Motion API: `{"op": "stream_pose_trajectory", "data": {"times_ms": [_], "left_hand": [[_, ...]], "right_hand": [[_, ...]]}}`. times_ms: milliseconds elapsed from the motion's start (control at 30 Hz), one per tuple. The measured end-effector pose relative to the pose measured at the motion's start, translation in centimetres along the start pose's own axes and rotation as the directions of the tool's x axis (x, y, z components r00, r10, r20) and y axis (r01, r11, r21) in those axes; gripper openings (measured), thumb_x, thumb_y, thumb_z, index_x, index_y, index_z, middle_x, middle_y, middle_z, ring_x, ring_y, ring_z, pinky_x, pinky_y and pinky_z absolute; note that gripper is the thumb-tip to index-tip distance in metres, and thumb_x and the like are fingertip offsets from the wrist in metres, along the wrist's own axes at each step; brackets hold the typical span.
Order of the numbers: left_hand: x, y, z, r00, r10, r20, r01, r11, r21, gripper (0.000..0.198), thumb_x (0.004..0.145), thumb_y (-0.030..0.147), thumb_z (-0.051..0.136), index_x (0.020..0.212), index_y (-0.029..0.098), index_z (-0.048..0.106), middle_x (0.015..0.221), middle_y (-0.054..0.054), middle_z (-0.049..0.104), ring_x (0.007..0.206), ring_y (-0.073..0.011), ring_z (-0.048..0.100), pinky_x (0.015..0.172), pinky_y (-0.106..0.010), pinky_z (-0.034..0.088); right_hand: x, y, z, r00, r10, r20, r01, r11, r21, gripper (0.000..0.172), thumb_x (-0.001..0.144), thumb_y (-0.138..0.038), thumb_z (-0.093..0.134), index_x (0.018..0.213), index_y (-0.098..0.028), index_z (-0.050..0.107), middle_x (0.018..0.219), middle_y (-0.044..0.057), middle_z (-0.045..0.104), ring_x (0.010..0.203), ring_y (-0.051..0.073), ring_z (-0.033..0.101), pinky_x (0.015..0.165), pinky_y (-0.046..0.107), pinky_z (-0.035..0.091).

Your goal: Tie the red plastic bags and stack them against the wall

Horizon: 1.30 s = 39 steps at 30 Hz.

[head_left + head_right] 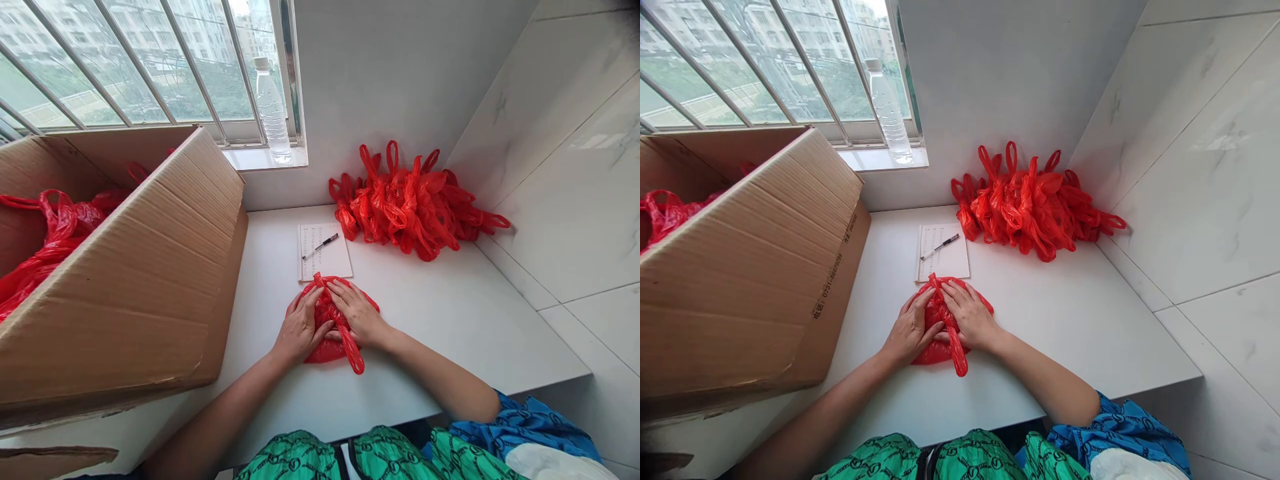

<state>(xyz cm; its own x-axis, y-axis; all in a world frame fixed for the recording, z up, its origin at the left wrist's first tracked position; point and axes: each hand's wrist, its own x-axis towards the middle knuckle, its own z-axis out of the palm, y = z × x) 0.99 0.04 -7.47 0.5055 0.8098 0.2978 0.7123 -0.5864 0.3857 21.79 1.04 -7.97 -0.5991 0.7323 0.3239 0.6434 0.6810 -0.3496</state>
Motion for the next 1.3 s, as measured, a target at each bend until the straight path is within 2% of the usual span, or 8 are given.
{"op": "stream_pose_trajectory", "data": {"times_ms": [67, 333, 933, 1200, 1300], "left_hand": [[0.04, -0.05, 0.07, 1.000, 0.011, 0.018, -0.012, 0.999, 0.031, 0.072, 0.098, 0.044, 0.047, 0.156, 0.021, 0.011, 0.156, -0.013, 0.035, 0.145, -0.0261, 0.032, 0.119, -0.048, 0.024], [0.16, -0.31, 0.37, 0.998, 0.047, 0.043, -0.052, 0.989, 0.139, 0.066, 0.099, 0.044, 0.043, 0.155, 0.015, 0.023, 0.153, -0.014, 0.041, 0.142, -0.0277, 0.037, 0.119, -0.048, 0.024], [0.17, -0.35, 0.47, 0.999, 0.040, 0.031, -0.043, 0.990, 0.134, 0.063, 0.098, 0.042, 0.045, 0.153, 0.015, 0.029, 0.151, -0.015, 0.044, 0.140, -0.0286, 0.040, 0.118, -0.049, 0.027], [0.09, -0.41, 0.49, 0.999, 0.031, 0.040, -0.036, 0.991, 0.127, 0.060, 0.098, 0.043, 0.045, 0.150, 0.016, 0.034, 0.149, -0.014, 0.046, 0.139, -0.0280, 0.040, 0.119, -0.048, 0.026], [0.07, -0.39, 0.54, 0.999, 0.035, 0.037, -0.040, 0.990, 0.135, 0.057, 0.098, 0.042, 0.045, 0.147, 0.015, 0.038, 0.148, -0.014, 0.047, 0.139, -0.0279, 0.041, 0.119, -0.048, 0.027]], "right_hand": [[0.00, -0.02, 0.04, 1.000, -0.001, 0.000, 0.001, 1.000, -0.012, 0.092, 0.085, -0.065, 0.056, 0.153, -0.010, 0.028, 0.156, 0.019, 0.034, 0.147, 0.033, 0.027, 0.119, 0.058, 0.026], [-0.03, 0.03, 0.17, 1.000, -0.003, 0.010, 0.003, 1.000, -0.022, 0.088, 0.087, -0.063, 0.054, 0.151, -0.007, 0.032, 0.156, 0.019, 0.034, 0.148, 0.032, 0.024, 0.119, 0.057, 0.024], [-0.08, -0.14, 0.08, 1.000, 0.008, 0.008, -0.008, 1.000, -0.020, 0.087, 0.087, -0.062, 0.056, 0.151, -0.008, 0.031, 0.156, 0.019, 0.035, 0.148, 0.032, 0.024, 0.119, 0.057, 0.024], [-0.20, -0.10, 0.44, 1.000, 0.025, 0.006, -0.025, 0.999, -0.020, 0.097, 0.087, -0.066, 0.053, 0.155, -0.005, 0.019, 0.157, 0.020, 0.031, 0.148, 0.031, 0.023, 0.120, 0.055, 0.023], [-0.13, -0.15, 0.23, 1.000, 0.020, 0.022, -0.020, 1.000, -0.019, 0.091, 0.088, -0.066, 0.051, 0.154, -0.009, 0.024, 0.158, 0.017, 0.032, 0.148, 0.032, 0.024, 0.120, 0.057, 0.024]]}}
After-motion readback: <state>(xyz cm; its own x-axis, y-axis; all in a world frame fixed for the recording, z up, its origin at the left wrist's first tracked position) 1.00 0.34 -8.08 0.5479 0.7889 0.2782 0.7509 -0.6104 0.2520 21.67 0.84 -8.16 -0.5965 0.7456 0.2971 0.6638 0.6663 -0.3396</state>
